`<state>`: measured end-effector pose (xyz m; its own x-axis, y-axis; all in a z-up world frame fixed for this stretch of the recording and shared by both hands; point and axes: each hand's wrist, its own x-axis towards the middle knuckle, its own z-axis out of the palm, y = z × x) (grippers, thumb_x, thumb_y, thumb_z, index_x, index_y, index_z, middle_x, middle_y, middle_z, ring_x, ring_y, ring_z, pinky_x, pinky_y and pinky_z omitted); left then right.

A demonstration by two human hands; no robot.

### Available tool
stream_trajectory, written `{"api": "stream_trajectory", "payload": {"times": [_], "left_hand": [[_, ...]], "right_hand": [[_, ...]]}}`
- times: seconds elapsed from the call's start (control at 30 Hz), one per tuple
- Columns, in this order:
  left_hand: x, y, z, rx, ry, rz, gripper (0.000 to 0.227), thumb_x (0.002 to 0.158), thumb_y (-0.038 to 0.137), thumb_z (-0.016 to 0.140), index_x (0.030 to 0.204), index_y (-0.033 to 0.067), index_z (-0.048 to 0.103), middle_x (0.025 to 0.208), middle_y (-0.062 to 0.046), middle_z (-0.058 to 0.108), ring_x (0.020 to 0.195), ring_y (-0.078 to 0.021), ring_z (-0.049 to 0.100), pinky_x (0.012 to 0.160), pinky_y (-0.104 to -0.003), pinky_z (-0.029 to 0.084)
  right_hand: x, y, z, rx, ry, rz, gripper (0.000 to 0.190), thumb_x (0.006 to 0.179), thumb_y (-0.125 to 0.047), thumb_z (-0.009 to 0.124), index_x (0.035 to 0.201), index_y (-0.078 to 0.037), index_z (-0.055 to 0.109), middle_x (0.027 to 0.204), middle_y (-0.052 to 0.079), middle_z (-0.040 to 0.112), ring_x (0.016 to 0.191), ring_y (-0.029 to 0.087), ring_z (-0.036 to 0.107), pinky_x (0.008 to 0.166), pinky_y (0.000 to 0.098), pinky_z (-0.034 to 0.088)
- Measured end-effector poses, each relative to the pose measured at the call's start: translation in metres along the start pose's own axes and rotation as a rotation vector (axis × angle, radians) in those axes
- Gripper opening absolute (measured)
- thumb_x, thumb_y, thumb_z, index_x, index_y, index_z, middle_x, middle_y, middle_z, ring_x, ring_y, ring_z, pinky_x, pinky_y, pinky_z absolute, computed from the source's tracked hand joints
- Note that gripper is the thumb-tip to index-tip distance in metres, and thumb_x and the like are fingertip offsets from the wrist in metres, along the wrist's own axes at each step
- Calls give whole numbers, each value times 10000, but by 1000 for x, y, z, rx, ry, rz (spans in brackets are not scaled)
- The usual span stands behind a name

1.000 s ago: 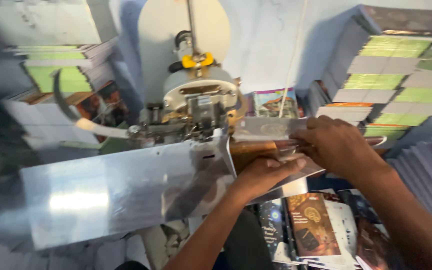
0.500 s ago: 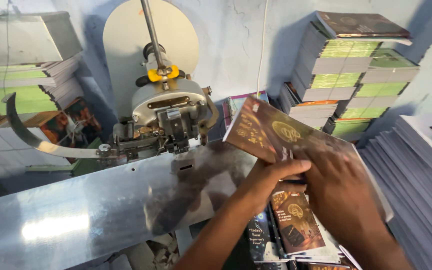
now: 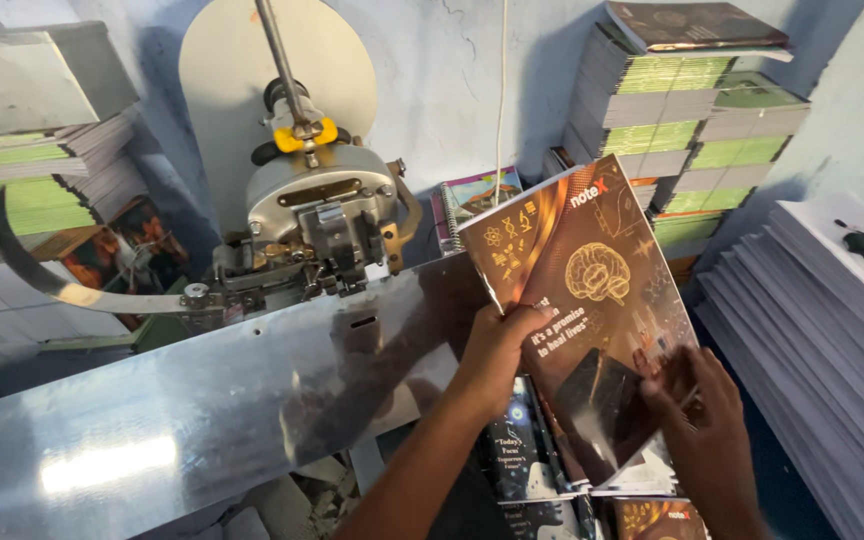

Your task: The person places individual book covers onto a binding machine, aligns them, and operates the machine to secure the binding. Finished books are removed and stacked nearby. The process is repeated for multiple covers.

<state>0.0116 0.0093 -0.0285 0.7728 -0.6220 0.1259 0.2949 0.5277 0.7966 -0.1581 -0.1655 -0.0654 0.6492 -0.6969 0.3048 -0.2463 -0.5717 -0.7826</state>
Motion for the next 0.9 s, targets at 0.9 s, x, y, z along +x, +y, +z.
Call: {"api": "stream_trajectory", "payload": {"times": [0.9], "left_hand": [[31, -10, -5, 293, -103, 30, 648, 898, 183, 690, 1494, 66, 465, 1174, -68, 707, 1034, -103, 663, 932, -259, 509]], "right_hand": [[-11, 49, -12, 852, 185, 128, 181, 1031, -6, 592, 1210, 24, 585, 1066, 135, 665, 899, 200, 679, 716, 331, 567]]}}
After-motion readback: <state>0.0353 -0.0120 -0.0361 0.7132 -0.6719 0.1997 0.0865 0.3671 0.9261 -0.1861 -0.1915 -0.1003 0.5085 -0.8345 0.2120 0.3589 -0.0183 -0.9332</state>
